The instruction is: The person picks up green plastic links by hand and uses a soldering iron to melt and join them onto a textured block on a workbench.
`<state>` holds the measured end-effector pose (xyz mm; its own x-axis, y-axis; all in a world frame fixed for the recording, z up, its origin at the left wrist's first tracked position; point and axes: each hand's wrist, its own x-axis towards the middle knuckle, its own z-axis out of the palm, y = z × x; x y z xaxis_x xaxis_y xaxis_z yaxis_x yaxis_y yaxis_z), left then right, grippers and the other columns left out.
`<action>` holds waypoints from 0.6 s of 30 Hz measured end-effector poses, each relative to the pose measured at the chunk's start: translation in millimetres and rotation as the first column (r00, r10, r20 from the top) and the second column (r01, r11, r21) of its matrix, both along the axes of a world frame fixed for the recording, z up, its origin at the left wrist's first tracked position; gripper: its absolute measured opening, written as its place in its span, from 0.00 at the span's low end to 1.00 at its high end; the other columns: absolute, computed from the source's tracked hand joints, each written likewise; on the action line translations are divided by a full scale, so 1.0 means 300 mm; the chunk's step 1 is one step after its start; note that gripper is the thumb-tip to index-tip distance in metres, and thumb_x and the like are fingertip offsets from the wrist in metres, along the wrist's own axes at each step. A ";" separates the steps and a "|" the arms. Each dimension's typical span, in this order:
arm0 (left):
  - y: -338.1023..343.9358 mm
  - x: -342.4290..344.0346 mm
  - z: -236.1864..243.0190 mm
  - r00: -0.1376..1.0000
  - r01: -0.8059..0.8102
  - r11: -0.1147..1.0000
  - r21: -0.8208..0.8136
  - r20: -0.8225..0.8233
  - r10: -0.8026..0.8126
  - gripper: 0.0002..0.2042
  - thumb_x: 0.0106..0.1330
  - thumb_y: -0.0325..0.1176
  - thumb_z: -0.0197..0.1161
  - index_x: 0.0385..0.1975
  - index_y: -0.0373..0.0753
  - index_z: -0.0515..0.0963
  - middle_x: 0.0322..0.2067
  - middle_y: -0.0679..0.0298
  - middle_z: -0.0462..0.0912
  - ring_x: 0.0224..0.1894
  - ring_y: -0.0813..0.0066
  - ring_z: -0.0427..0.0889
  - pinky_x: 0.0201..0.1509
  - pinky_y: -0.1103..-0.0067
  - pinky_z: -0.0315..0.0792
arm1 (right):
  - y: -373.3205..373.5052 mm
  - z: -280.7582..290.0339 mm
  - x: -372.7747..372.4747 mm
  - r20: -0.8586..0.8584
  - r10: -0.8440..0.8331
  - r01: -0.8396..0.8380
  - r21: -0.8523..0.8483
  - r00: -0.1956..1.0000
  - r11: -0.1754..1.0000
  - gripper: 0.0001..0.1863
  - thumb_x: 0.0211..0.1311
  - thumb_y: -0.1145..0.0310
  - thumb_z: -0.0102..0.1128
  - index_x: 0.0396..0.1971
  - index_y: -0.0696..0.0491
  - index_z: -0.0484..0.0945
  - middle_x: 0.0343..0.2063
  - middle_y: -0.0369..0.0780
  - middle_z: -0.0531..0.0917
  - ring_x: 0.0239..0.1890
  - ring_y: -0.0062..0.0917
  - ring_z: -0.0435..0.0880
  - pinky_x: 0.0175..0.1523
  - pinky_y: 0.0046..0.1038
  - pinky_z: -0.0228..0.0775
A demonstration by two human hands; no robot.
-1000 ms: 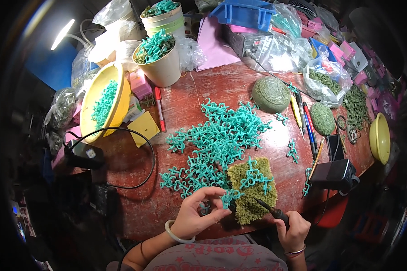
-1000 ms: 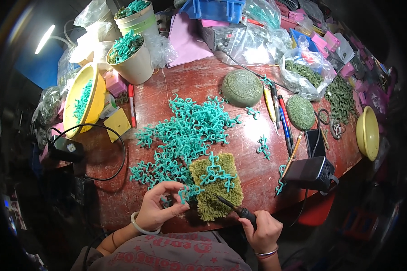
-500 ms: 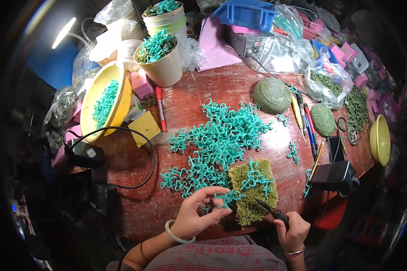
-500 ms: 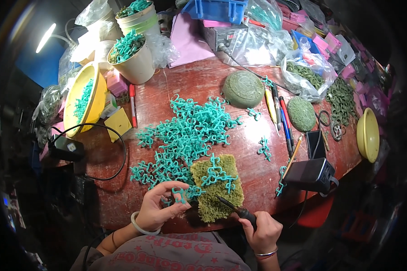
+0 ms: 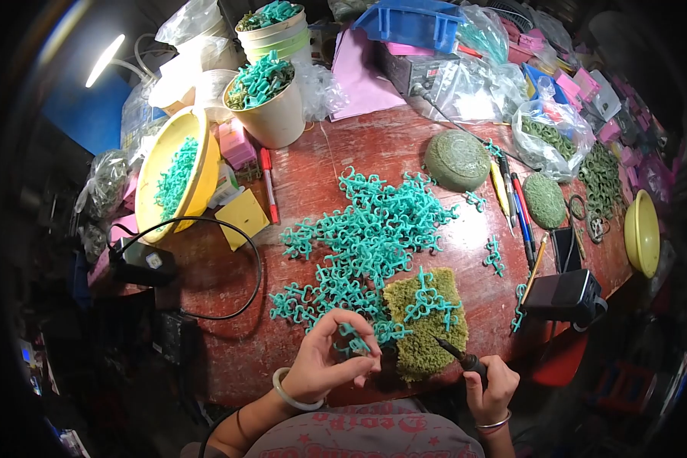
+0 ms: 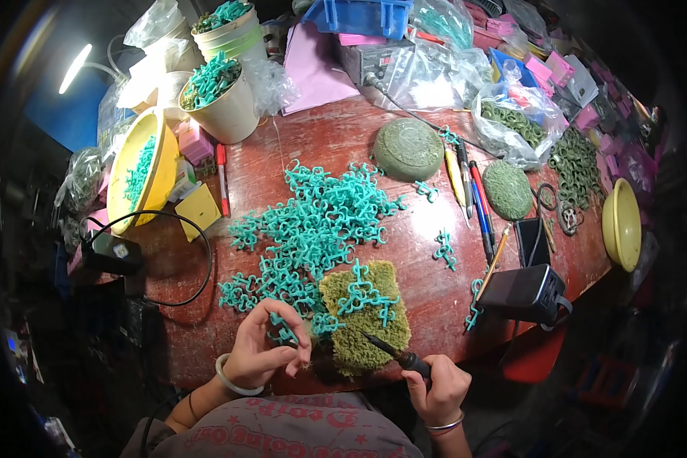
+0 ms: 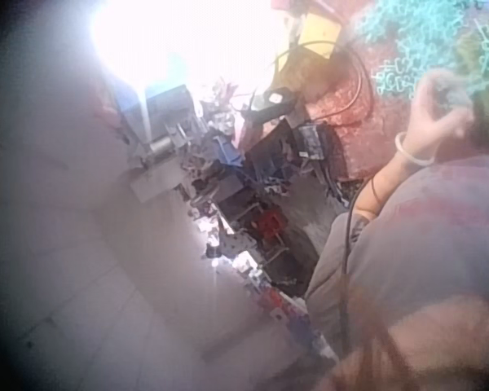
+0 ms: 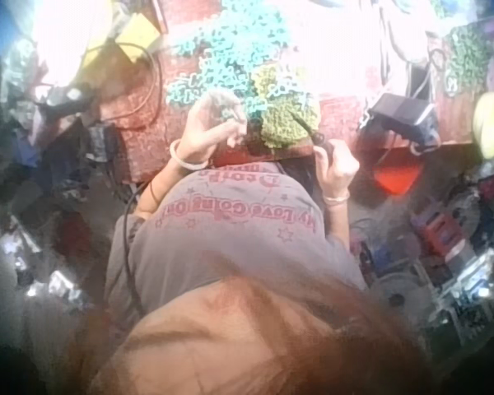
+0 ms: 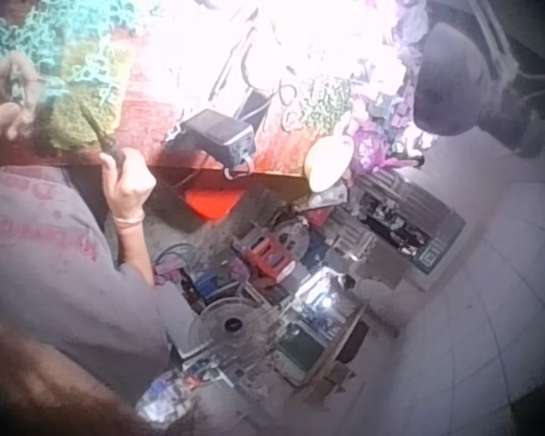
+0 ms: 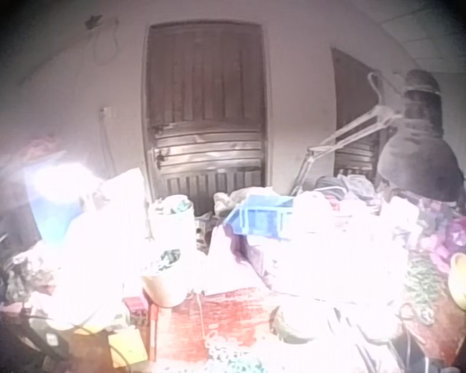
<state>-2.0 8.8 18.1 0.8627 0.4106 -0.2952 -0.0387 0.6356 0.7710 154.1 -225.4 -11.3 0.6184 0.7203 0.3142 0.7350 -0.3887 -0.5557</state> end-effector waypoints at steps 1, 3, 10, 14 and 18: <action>0.003 0.005 -0.010 0.998 -0.029 0.999 -0.028 0.051 0.031 0.11 0.61 0.20 0.65 0.40 0.34 0.73 0.33 0.60 0.78 0.30 0.80 0.78 0.26 0.86 0.72 | 0.007 -0.004 -0.002 -0.017 -0.003 0.004 0.017 1.000 1.000 0.22 0.62 0.53 0.64 0.24 0.58 0.73 0.16 0.41 0.69 0.15 0.36 0.72 0.20 0.32 0.60; 0.011 0.015 0.006 0.993 -0.059 0.997 -0.052 0.102 0.064 0.09 0.61 0.20 0.65 0.37 0.35 0.72 0.32 0.60 0.78 0.30 0.79 0.79 0.25 0.87 0.72 | 0.014 -0.004 -0.007 -0.035 -0.004 0.005 0.039 0.999 0.999 0.22 0.62 0.53 0.64 0.24 0.58 0.73 0.15 0.41 0.69 0.14 0.36 0.72 0.20 0.32 0.60; -0.011 0.125 0.089 0.985 0.149 0.467 0.872 -0.174 0.011 0.09 0.58 0.24 0.69 0.38 0.37 0.80 0.28 0.65 0.79 0.25 0.81 0.77 0.25 0.83 0.70 | 0.012 -0.010 -0.010 -0.064 -0.045 0.049 0.063 0.997 0.997 0.22 0.61 0.53 0.65 0.24 0.58 0.74 0.15 0.42 0.70 0.14 0.36 0.71 0.20 0.31 0.60; -0.004 0.124 0.045 0.988 0.114 0.269 0.956 -0.137 0.070 0.06 0.57 0.23 0.69 0.32 0.36 0.80 0.24 0.66 0.78 0.24 0.80 0.77 0.26 0.84 0.70 | 0.005 -0.007 -0.011 -0.077 -0.046 0.052 0.074 0.996 0.996 0.21 0.61 0.53 0.66 0.24 0.58 0.74 0.14 0.41 0.70 0.14 0.36 0.71 0.20 0.31 0.61; 0.031 0.082 0.064 0.977 -0.017 0.465 0.885 -0.084 0.196 0.04 0.58 0.19 0.66 0.30 0.34 0.78 0.25 0.69 0.79 0.25 0.86 0.75 0.28 0.86 0.70 | 0.008 -0.011 -0.010 -0.083 -0.038 0.045 0.085 0.996 0.995 0.22 0.61 0.53 0.66 0.24 0.58 0.74 0.14 0.41 0.69 0.14 0.35 0.71 0.20 0.31 0.60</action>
